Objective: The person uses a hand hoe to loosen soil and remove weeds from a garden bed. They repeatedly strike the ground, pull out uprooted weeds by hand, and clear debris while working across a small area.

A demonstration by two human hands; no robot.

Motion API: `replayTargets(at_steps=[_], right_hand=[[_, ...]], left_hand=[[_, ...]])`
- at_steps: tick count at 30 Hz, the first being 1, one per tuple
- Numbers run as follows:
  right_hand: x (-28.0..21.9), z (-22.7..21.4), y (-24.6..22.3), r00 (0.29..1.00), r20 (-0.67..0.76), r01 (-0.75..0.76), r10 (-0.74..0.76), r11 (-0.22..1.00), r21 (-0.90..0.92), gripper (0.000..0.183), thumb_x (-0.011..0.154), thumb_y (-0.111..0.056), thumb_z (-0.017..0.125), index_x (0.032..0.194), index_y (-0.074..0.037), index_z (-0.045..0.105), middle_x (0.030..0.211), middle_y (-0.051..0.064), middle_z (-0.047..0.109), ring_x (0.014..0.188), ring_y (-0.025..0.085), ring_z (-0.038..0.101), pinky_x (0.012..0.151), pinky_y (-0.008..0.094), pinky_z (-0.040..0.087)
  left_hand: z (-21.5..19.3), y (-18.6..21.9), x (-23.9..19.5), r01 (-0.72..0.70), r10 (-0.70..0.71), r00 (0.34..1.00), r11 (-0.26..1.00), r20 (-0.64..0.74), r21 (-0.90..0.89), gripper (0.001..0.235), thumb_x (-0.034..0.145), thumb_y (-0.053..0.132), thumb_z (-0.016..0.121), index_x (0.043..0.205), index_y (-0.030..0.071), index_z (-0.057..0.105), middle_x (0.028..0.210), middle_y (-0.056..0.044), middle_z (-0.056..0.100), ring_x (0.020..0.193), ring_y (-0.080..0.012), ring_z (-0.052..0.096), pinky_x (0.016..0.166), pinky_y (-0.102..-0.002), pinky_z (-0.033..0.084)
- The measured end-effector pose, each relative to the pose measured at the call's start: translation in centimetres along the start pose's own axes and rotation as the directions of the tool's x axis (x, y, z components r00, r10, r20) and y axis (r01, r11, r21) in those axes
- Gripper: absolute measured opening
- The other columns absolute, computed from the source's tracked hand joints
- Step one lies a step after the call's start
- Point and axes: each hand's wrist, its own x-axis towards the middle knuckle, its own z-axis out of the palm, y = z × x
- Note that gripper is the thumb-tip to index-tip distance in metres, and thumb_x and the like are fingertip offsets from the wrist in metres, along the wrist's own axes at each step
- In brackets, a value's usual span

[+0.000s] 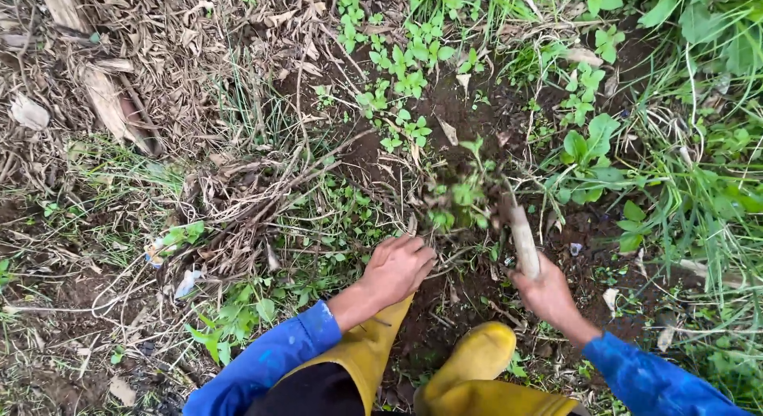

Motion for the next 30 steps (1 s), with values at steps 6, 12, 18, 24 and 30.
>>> replayTargets(at_steps=[6, 12, 18, 24, 30], right_hand=[[-1.7, -0.2, -1.6, 0.994, -0.09, -0.076, 0.056, 0.968, -0.238, 0.068, 0.081, -0.015, 0.079, 0.139, 0.008, 0.054, 0.1, 0.038, 0.07, 0.087, 0.045, 0.071, 0.075, 0.056, 0.054], [4.5, -1.5, -3.0, 0.974, -0.167, 0.178, -0.156, 0.976, 0.127, 0.012, 0.098, -0.005, 0.061, 0.101, 0.002, 0.053, 0.054, 0.011, 0.056, 0.037, 0.022, 0.053, 0.036, 0.03, 0.045], [3.7, -1.1, -3.4, 0.991, -0.043, 0.132, -0.128, 0.983, 0.123, 0.012, 0.099, -0.004, 0.058, 0.104, 0.003, 0.051, 0.057, 0.012, 0.057, 0.037, 0.02, 0.054, 0.032, 0.027, 0.046], [1.0, -0.3, -0.8, 0.993, 0.117, -0.008, 0.006, 1.0, 0.013, 0.011, 0.092, 0.001, 0.062, 0.1, 0.004, 0.056, 0.063, 0.015, 0.06, 0.042, 0.022, 0.059, 0.036, 0.03, 0.051], [5.9, 0.4, -7.8, 0.977, -0.013, 0.211, -0.212, 0.966, 0.146, 0.006, 0.097, -0.002, 0.057, 0.1, 0.001, 0.053, 0.057, 0.008, 0.055, 0.036, 0.017, 0.053, 0.035, 0.025, 0.045]], left_hand=[[-1.4, 0.2, 1.6, -0.159, 0.12, 0.918, 0.985, -0.377, -0.072, 0.018, 0.101, 0.024, 0.059, 0.101, 0.015, 0.074, 0.081, -0.002, 0.068, 0.073, -0.0181, 0.07, 0.068, -0.031, 0.058], [-1.0, -0.9, 2.6, -0.19, 0.135, 0.877, 0.979, -0.461, -0.073, 0.016, 0.1, 0.022, 0.059, 0.099, 0.014, 0.073, 0.08, -0.002, 0.065, 0.072, -0.0184, 0.067, 0.063, -0.03, 0.056], [1.3, -0.5, 1.8, -0.178, 0.131, 0.939, 0.976, -0.319, -0.122, 0.015, 0.1, 0.021, 0.06, 0.102, 0.014, 0.073, 0.085, -0.004, 0.068, 0.079, -0.0198, 0.07, 0.07, -0.032, 0.058], [0.8, 0.1, 0.6, -0.133, 0.12, 0.987, 0.983, -0.104, -0.125, 0.018, 0.101, 0.021, 0.058, 0.107, 0.011, 0.072, 0.095, -0.01, 0.071, 0.091, -0.0267, 0.073, 0.081, -0.04, 0.059], [3.7, -0.6, -0.2, -0.065, 0.066, 0.997, 0.997, 0.037, -0.029, 0.035, 0.092, 0.027, 0.067, 0.123, 0.011, 0.065, 0.119, -0.008, 0.061, 0.119, -0.0307, 0.061, 0.097, -0.048, 0.053]])
